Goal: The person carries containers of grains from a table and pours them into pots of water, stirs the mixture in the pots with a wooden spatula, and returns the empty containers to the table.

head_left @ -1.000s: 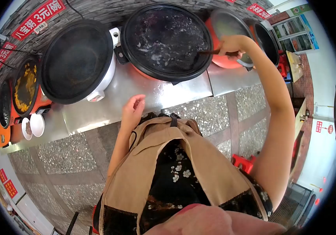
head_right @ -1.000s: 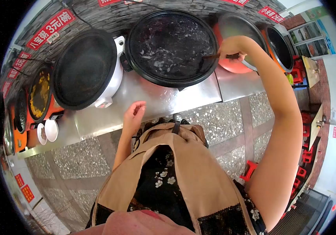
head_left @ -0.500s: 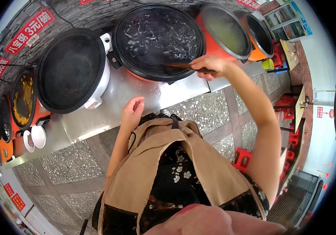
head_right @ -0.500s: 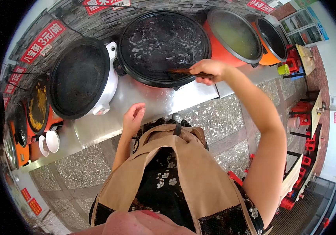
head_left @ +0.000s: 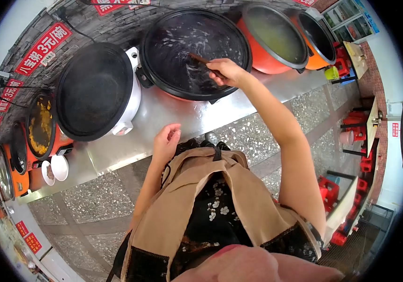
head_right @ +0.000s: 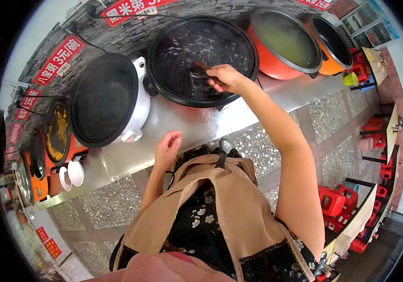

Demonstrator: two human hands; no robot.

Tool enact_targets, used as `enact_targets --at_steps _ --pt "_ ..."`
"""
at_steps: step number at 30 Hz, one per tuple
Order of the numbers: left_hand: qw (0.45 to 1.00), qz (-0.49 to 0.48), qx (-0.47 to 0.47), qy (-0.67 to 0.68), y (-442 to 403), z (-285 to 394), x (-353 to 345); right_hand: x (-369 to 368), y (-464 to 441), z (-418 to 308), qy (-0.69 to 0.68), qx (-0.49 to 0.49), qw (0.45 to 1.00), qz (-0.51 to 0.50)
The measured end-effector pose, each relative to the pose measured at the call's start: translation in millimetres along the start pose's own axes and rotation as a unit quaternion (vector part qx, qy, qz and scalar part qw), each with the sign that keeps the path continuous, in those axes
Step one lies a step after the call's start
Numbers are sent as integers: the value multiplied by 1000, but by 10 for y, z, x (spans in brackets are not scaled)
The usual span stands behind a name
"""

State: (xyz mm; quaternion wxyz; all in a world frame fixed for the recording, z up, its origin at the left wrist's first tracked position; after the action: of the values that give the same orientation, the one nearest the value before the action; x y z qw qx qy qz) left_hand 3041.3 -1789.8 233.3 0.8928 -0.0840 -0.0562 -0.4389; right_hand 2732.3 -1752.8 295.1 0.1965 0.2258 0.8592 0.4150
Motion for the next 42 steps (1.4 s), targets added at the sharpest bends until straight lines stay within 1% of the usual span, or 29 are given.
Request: enact_targets --at_steps 1,2,4,5,7,8,10,11,12,14,15,17,18,20,22,23,25,26,28,30,31,32,34,36,38,40,42 --pt "1000 -1 7 -2 16 8 11 56 77 5 59 18 998 18" --pt "1000 -2 6 -4 42 -7 13 110 182 11 58 19 998 18" --pt "1000 6 7 -11 86 -67 4 200 450 14 243 45 967 66" --pt "1000 6 6 -12 84 -80 -7 257 564 35 242 46 967 66" --pt "1000 -1 22 5 72 -96 -47 372 788 100 291 79 944 131" --pt "1000 -4 22 5 51 -80 -58 399 918 135 288 78 945 133" --pt "999 -46 22 -9 -62 21 -102 484 1218 152 308 148 916 209" --pt "999 -50 18 -10 -89 64 -165 562 1341 177 311 158 906 239" --pt "999 -48 4 -12 -117 105 -242 645 1442 210 307 161 906 242" --pt "999 -51 -15 -14 -186 138 -429 851 1584 285 325 221 874 285" --pt "998 -60 -15 -20 -222 130 -535 984 1600 342 320 223 874 291" --pt "997 -75 -21 -28 -337 90 -751 1300 1617 410 345 320 793 387" --pt "996 -83 -17 -20 -395 78 -867 1495 1651 389 343 321 792 390" --pt "995 -94 -16 -12 -494 93 -1115 1889 1864 313 322 358 760 436" --pt "994 -106 -21 -21 -498 135 -1387 2181 2294 203 410 293 720 477" --pt "994 -103 -17 -22 -504 151 -1556 2381 2425 170 412 293 722 472" --pt "996 -87 -6 -14 -656 187 -1953 2824 2551 30 507 228 668 494" --pt "996 -84 -2 -15 -757 221 -2159 3016 2569 -61 509 228 670 490" --pt "995 -98 19 -6 -942 349 -2574 3366 2573 -208 586 196 622 481" --pt "994 -104 33 -7 -1026 423 -2910 3647 2526 -256 613 192 612 461" --pt "994 -111 22 1 -1045 445 -3045 3756 2498 -260 637 185 601 446" --pt "993 -118 10 8 -1060 467 -3161 3833 2472 -267 640 188 601 440" --pt "994 -102 25 6 -1103 549 -3300 3903 2368 -288 662 195 599 407" --pt "996 -79 38 -6 -1128 595 -3365 3974 2190 -263 666 194 605 392" --pt "997 -59 41 -6 -1125 603 -3411 4038 1990 -198 679 217 609 348" --pt "998 -49 40 -9 -1138 639 -3396 4052 1805 -103 674 220 620 336" --pt "997 -34 72 -8 -1132 703 -3359 3980 1667 -32 680 183 632 324"
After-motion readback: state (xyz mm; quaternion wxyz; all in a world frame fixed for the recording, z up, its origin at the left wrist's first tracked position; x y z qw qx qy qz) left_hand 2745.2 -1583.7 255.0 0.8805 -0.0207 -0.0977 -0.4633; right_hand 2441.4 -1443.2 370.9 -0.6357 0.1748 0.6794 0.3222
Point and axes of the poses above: each hand's wrist, its own y-axis away from the middle knuckle, its own x-axis out of the back of the hand, z = x × y, the point moved 1 cm from there along -y, towards the middle knuckle, and after that the axes turned 14 degrees about -x, right-handed, at the moved point
